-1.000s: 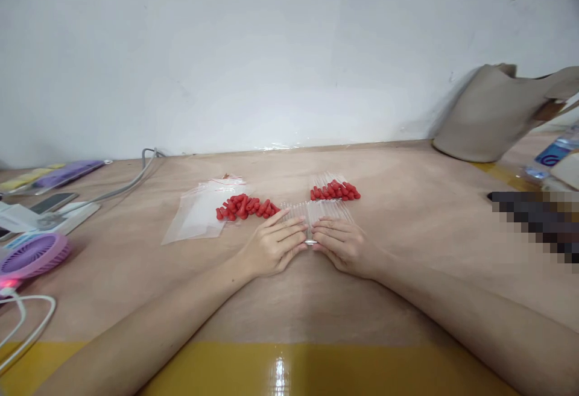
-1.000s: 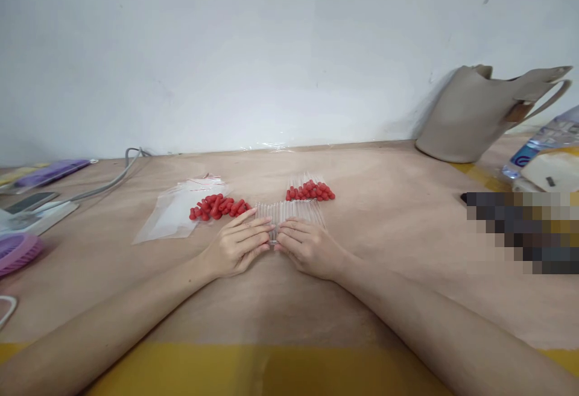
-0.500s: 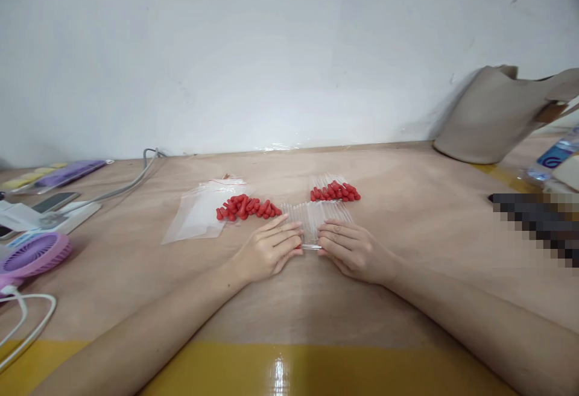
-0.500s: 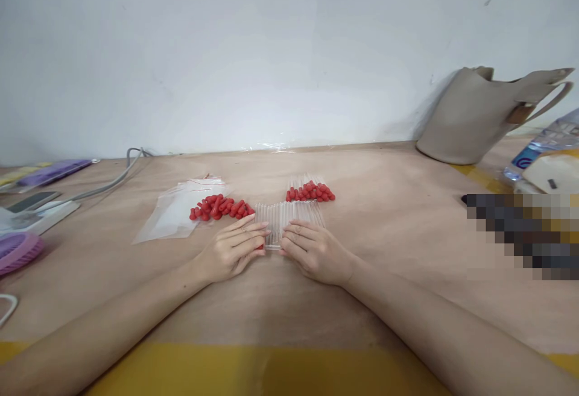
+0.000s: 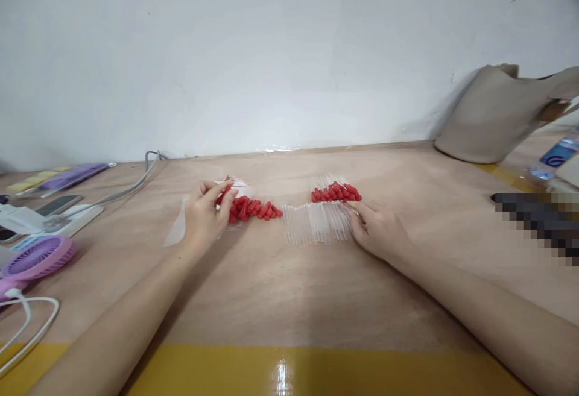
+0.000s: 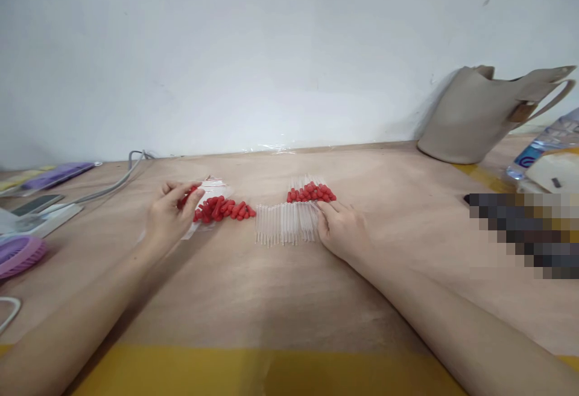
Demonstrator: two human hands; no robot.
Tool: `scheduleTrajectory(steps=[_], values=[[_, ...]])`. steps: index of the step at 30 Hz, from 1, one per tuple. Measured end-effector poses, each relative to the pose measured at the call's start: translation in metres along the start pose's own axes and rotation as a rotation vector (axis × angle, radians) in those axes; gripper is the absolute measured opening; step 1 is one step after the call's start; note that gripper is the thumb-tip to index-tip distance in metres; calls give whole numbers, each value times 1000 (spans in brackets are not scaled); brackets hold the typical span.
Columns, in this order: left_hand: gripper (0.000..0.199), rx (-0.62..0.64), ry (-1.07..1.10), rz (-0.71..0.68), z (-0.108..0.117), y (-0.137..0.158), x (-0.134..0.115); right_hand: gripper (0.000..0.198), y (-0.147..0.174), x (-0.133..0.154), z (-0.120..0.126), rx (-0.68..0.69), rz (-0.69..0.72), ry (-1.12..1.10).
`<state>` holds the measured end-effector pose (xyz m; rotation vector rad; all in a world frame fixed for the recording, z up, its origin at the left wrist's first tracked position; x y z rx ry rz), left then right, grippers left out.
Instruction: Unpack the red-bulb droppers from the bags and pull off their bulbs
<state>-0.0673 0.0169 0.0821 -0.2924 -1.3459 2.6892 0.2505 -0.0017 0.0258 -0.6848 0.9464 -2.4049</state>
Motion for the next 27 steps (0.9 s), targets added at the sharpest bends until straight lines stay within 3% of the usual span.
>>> scheduleTrajectory(steps=[4, 9, 18, 23, 27], values=[[39, 325, -58, 310, -20, -6, 43, 24, 0, -3, -3, 31, -93, 24], [44, 470, -55, 373, -39, 1, 59, 22, 0, -3, -5, 39, -81, 7], [43, 528, -40, 378, -44, 4, 54, 19, 2, 2, -8, 112, -58, -14], [39, 443, -152, 313, -38, -1, 52, 26, 2, -1, -9, 153, -105, -72], [35, 286, -171, 200, -27, -1, 37, 28, 2, -5, -12, 167, -165, -153]])
Point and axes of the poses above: each hand's wrist, its own y-axis away from the middle knuckle, its own z-axis out of the back of the hand, x = y × z, the point moved 5 cm from there along -y, towards the middle knuckle, and after that the axes turned 14 degrees about -y, right-handed, at the moved point
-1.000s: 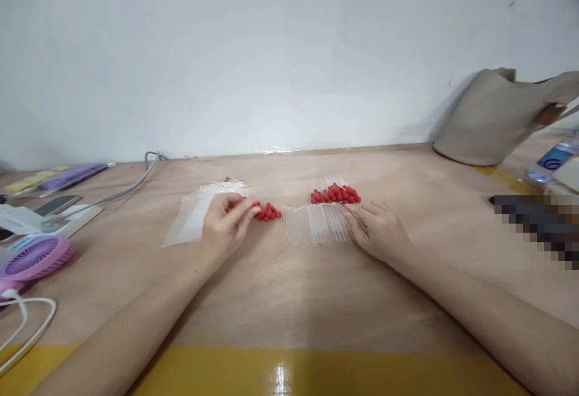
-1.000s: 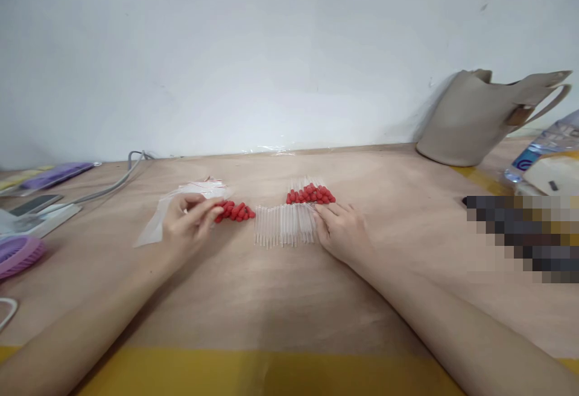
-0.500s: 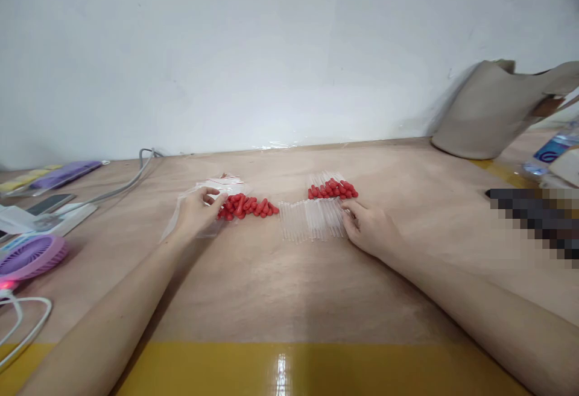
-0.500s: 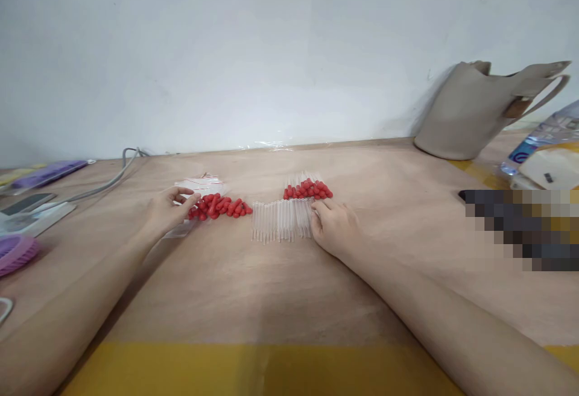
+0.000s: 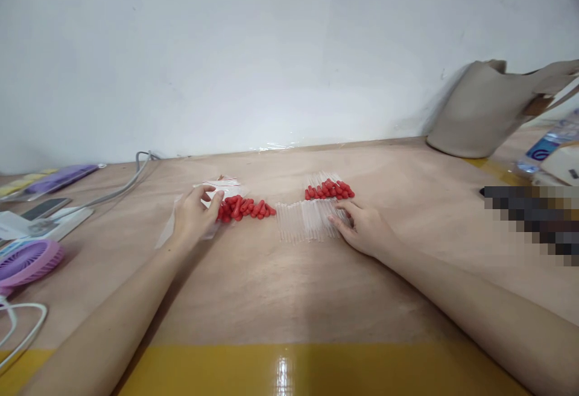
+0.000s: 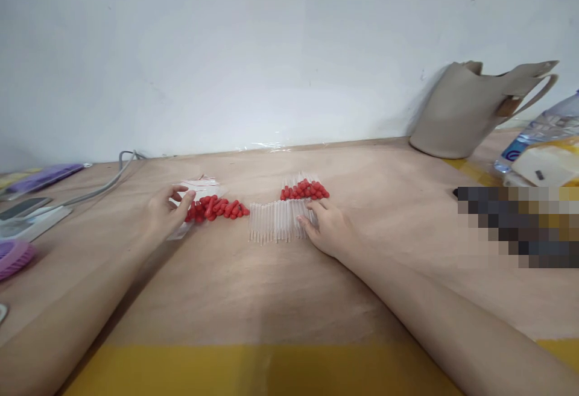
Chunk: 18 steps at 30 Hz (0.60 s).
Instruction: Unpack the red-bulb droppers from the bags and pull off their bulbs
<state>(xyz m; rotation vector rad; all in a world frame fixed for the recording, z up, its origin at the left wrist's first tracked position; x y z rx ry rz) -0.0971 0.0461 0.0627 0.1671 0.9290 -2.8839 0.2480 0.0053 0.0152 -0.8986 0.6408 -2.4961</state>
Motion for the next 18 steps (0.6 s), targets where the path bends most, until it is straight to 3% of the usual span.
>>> scheduleTrajectory(steps=[4, 6, 12, 18], values=[[27, -157, 94, -179, 16, 16, -31, 28, 0, -3, -1, -18, -18, -63], [22, -176, 139, -303, 21, 25, -54, 27, 0, -2, -1, -39, -5, -71], [18, 73, 240, -625, 5, 34, -135, 26, 0, -3, 1, -81, 22, -97], [22, 187, 275, -691, -30, 8, -203, 31, -1, -8, 4, -114, 2, -147]])
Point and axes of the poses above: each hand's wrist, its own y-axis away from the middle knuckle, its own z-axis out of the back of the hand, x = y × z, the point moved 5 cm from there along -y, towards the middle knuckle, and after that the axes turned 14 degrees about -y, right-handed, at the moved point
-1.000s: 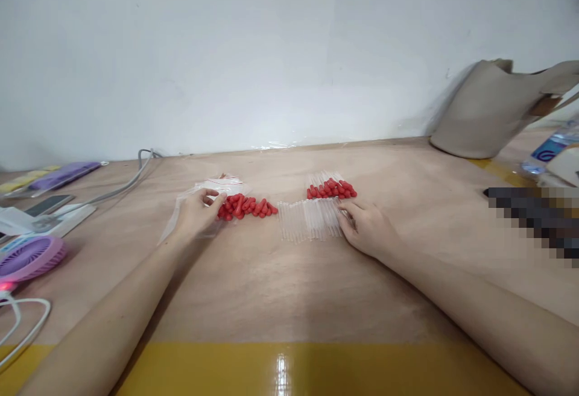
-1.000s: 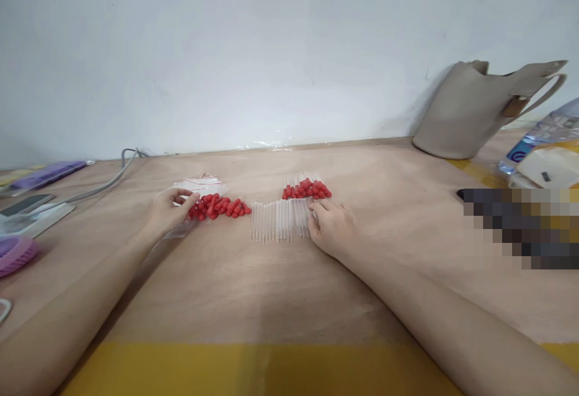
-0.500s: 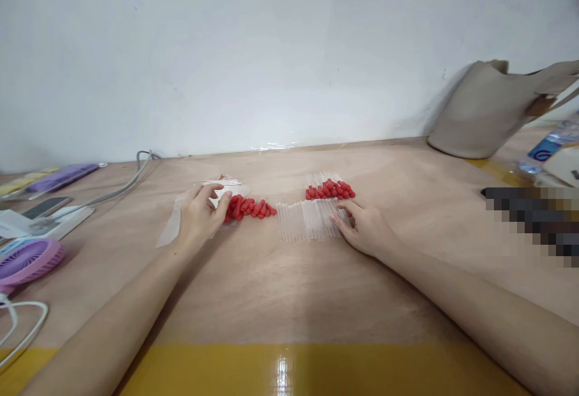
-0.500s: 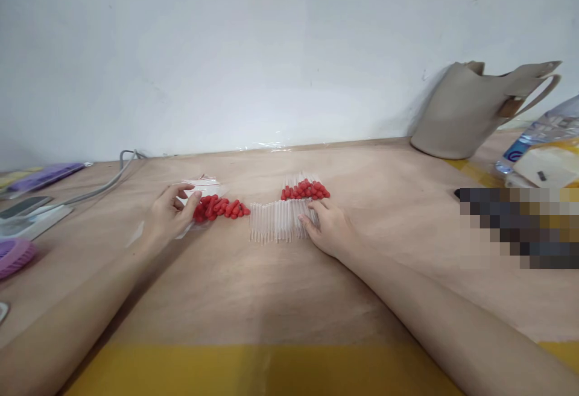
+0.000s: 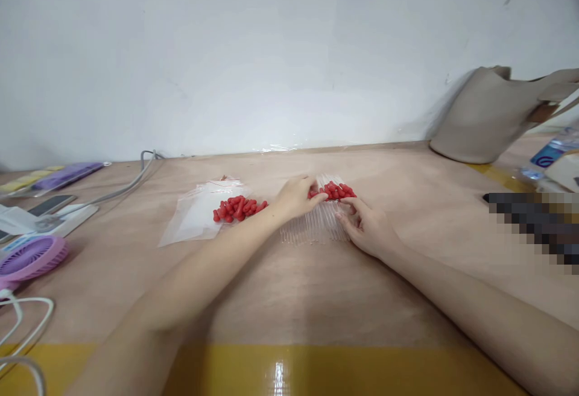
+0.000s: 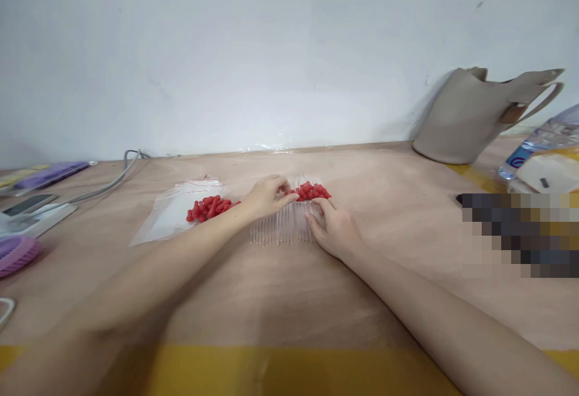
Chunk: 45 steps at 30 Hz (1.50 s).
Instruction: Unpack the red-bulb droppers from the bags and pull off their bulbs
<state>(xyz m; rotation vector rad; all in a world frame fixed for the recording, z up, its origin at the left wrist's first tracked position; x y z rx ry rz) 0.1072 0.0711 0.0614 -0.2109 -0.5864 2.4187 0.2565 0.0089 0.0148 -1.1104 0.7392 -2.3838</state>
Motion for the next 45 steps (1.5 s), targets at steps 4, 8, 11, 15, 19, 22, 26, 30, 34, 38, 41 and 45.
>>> scheduleTrajectory(steps=[4, 8, 11, 15, 19, 22, 26, 30, 34, 38, 41, 45], values=[[43, 110, -62, 61, -15, -27, -5, 31, -1, -1, 0, 1, 5, 15], [43, 178, -81, 76, -22, -36, -10, 30, -2, -1, -1, -1, 14, 41], [39, 161, -85, 85, -23, -37, -15, 30, -4, 1, -1, -5, 37, 36], [35, 69, -100, 154, -20, -35, -16, 28, -4, 1, 0, -8, 53, 23], [33, -36, -98, 214, -11, -21, -14, 27, -3, 2, -1, 0, 74, -11], [30, -111, -61, 157, 2, 5, -13, 34, -3, 4, 3, -62, 98, -39], [25, -150, -55, -78, 24, 52, -11, 60, -2, 17, 12, -182, 225, 9], [22, -125, -113, -252, 36, 89, -1, 57, 3, 36, 9, -74, 424, 106], [20, -143, -100, -282, 32, 104, 9, 38, 6, 43, 6, 49, 490, 125], [21, -176, -88, -263, 26, 106, 10, 34, 8, 48, 2, 122, 531, 98], [21, -179, -75, -257, 24, 106, 9, 29, 11, 53, -5, 150, 556, 88], [18, -162, -34, -249, 24, 109, 10, 16, 13, 55, -15, 150, 562, 65]])
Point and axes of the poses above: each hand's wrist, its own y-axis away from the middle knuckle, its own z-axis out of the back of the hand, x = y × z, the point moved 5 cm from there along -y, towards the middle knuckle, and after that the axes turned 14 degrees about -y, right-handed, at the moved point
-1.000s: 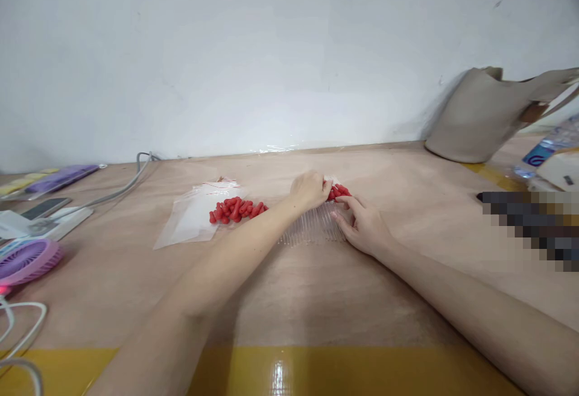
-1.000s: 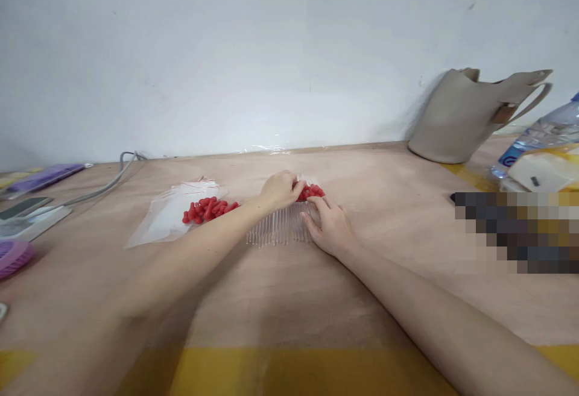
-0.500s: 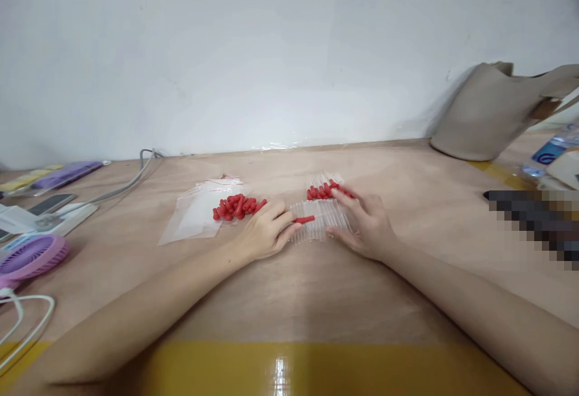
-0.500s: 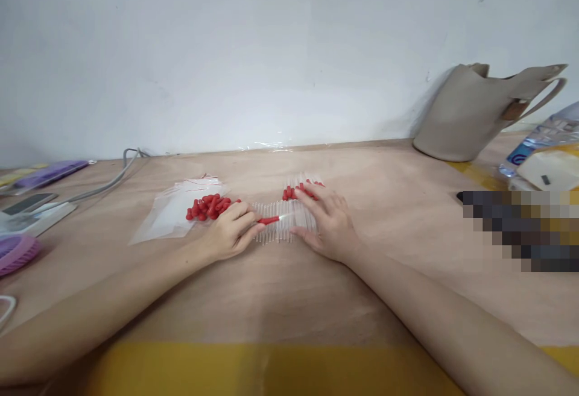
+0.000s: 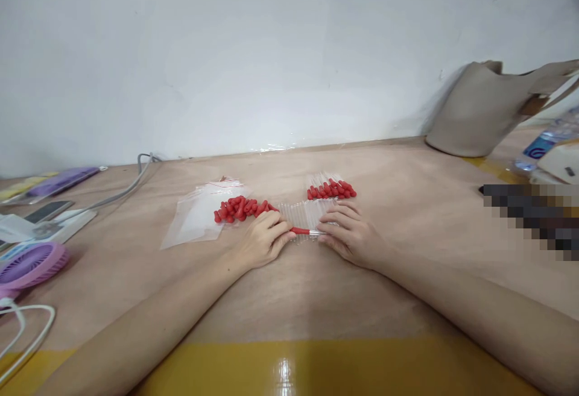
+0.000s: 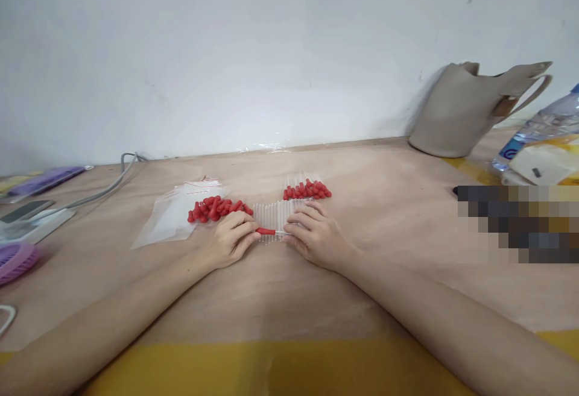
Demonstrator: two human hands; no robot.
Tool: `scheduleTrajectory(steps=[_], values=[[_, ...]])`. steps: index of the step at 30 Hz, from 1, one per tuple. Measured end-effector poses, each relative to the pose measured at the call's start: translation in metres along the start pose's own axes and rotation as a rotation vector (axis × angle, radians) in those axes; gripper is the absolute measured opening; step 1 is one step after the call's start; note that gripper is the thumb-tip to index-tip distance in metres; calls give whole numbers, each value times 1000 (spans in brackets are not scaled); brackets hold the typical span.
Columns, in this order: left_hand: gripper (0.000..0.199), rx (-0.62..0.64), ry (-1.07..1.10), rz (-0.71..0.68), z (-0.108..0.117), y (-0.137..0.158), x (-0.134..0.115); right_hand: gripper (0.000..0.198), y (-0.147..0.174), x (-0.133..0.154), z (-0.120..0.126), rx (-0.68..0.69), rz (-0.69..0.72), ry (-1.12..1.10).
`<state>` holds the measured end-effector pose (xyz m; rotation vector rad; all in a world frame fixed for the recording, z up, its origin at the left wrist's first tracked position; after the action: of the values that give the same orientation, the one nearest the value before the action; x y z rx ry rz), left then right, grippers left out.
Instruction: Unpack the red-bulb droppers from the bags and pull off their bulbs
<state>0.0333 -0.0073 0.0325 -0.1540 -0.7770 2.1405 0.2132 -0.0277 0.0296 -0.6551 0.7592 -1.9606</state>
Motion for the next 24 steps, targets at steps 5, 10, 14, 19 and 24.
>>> scheduleTrajectory(steps=[5, 10, 14, 19, 24], values=[[24, -31, 5, 2, 4, -3, -6, 12, 3, -1, -3, -8, 2, -40], [31, -81, -6, -104, 2, -12, -20, 12, 2, 1, -3, -4, 7, -65], [21, -174, -34, -208, -1, -15, -26, 13, -1, 2, -4, 32, -7, -80], [20, -236, -109, -260, 1, -15, -29, 16, -1, 4, -6, -2, 39, -85], [16, -233, -120, -274, 2, -15, -32, 17, 1, 7, -9, -24, 102, -137]])
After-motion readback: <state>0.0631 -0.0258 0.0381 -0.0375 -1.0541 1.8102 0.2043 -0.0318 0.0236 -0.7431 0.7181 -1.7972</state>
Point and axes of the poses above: each hand's wrist, its own y-axis away from the middle knuckle, its own z-axis out of the back of the hand, x = y × z, the point moved 5 cm from there along -y, towards the middle knuckle, and after that the axes turned 14 degrees about -y, right-handed, at the moved point
